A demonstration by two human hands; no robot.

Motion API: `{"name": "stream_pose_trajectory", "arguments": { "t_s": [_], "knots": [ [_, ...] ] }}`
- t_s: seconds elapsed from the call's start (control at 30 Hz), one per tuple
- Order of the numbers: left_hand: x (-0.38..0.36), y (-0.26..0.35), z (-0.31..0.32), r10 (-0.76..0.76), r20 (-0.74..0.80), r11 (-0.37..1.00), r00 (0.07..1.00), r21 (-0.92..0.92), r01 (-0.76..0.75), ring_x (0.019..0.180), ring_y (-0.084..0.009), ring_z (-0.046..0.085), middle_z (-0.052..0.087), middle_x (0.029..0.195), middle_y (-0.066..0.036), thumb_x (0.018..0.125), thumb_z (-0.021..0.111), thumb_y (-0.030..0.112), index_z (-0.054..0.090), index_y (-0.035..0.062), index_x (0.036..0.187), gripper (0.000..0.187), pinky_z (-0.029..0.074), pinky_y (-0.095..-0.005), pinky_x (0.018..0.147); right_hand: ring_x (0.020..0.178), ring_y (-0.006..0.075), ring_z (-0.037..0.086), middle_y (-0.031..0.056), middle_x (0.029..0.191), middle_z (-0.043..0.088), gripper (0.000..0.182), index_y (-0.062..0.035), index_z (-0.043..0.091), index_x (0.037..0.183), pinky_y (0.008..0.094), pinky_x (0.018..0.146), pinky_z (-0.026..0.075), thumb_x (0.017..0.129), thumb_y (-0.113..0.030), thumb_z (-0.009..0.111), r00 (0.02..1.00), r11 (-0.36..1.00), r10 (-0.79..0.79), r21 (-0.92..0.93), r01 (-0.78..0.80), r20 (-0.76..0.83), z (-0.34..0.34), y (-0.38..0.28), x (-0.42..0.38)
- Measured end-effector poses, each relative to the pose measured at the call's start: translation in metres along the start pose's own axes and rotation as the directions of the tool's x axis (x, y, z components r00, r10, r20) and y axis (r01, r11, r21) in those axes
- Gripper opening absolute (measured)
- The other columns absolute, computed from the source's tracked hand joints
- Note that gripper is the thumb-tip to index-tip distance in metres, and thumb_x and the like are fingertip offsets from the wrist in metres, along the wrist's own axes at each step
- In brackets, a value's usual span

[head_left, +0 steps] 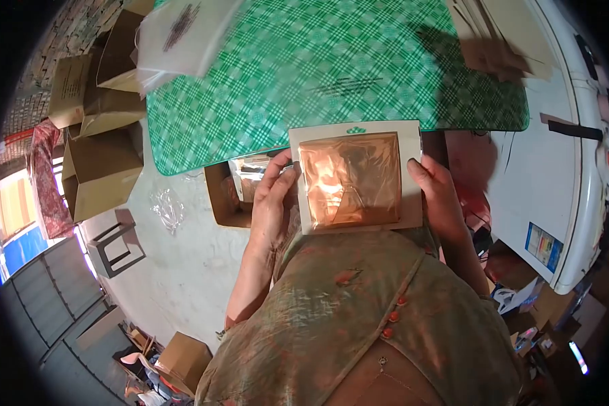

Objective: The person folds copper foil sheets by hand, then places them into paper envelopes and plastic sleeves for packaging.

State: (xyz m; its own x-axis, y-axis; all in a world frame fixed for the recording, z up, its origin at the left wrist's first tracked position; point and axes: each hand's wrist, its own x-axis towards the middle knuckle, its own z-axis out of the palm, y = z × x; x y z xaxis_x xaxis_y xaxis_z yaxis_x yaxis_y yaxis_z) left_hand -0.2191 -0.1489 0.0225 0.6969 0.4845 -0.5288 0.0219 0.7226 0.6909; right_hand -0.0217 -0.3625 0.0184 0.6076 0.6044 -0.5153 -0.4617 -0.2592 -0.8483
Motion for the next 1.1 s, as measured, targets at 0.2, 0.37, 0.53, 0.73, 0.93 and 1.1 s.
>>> {"name": "stream_pose_trajectory", "arguments": {
  "t_s": [0.2, 0.37, 0.53, 0.73, 0.93, 1.1],
  "knots": [
    [0.007, -0.010, -0.011, 0.027, 0.040, 0.997, 0.999, -0.072, -0.024, 0.113, -0.0172, 0.067, 0.069, 0.126, -0.010, 0.110, 0.050, 0.011, 0.058, 0.0011, 0.135, 0.028, 0.055, -0.0336, 0.099, 0.090, 0.0034, 0.053, -0.0060, 0.099, 0.063, 0.021, -0.0023, 0.064, 0.117, 0.0237, 0.083, 0.044, 0.105, -0.020, 0.060, 0.990, 0.985, -0.135, 0.103, 0.139, -0.050, 0.015, 0.003, 0.003],
    [0.001, -0.010, -0.016, 0.029, 0.016, 0.999, 0.999, -0.024, -0.029, 0.108, -0.0157, 0.068, 0.071, 0.121, -0.009, 0.110, 0.053, 0.014, 0.061, 0.0010, 0.129, 0.024, 0.056, -0.0327, 0.096, 0.086, 0.0020, 0.048, -0.0075, 0.091, 0.059, 0.019, -0.0016, 0.066, 0.104, 0.0234, 0.077, 0.042, 0.105, -0.019, 0.061, 0.996, 0.991, -0.087, -0.096, 0.088, 0.011, -0.006, 0.022, 0.009],
    [0.002, -0.012, -0.019, 0.060, -0.008, 0.998, 0.998, -0.007, -0.060, 0.101, -0.0140, 0.068, 0.071, 0.114, -0.005, 0.109, 0.056, 0.016, 0.064, 0.0012, 0.119, 0.019, 0.055, -0.0313, 0.092, 0.079, 0.0017, 0.043, -0.0094, 0.082, 0.051, 0.022, -0.0027, 0.064, 0.095, 0.0235, 0.069, 0.038, 0.105, -0.021, 0.062, 0.996, 0.994, -0.090, -0.064, 0.089, -0.018, 0.006, 0.014, 0.009],
    [0.000, -0.010, -0.020, 0.042, -0.045, 0.999, 0.998, -0.018, -0.043, 0.101, -0.0123, 0.066, 0.070, 0.111, -0.004, 0.109, 0.059, 0.021, 0.065, 0.0024, 0.113, 0.020, 0.053, -0.0314, 0.093, 0.071, 0.0036, 0.036, -0.0076, 0.072, 0.039, 0.033, -0.0012, 0.059, 0.083, 0.0271, 0.061, 0.033, 0.106, -0.025, 0.063, 0.987, 0.945, -0.160, -0.289, 0.152, -0.005, -0.002, 0.012, 0.016],
    [-0.003, -0.001, -0.007, 0.030, -0.057, 0.996, 0.998, -0.085, -0.035, 0.120, -0.0177, 0.062, 0.065, 0.134, -0.009, 0.107, 0.062, 0.025, 0.057, 0.0006, 0.137, 0.040, 0.047, -0.0346, 0.107, 0.067, 0.0049, 0.032, -0.0050, 0.068, 0.033, 0.039, 0.0000, 0.056, 0.078, 0.0297, 0.056, 0.028, 0.105, -0.028, 0.064, 0.985, 0.924, -0.174, -0.345, 0.165, 0.004, 0.005, 0.006, 0.021],
    [-0.009, 0.008, 0.001, -0.004, 0.024, 0.980, 1.000, 0.201, -0.001, 0.115, -0.0160, 0.066, 0.068, 0.130, -0.008, 0.099, 0.073, 0.013, 0.053, 0.0024, 0.143, 0.050, 0.052, -0.0336, 0.102, 0.067, 0.0047, 0.032, -0.0051, 0.069, 0.034, 0.039, 0.0010, 0.056, 0.078, 0.0290, 0.056, 0.028, 0.105, -0.027, 0.065, 0.981, 0.915, -0.193, -0.359, 0.183, 0.009, 0.007, 0.000, 0.023]
  ]
}}
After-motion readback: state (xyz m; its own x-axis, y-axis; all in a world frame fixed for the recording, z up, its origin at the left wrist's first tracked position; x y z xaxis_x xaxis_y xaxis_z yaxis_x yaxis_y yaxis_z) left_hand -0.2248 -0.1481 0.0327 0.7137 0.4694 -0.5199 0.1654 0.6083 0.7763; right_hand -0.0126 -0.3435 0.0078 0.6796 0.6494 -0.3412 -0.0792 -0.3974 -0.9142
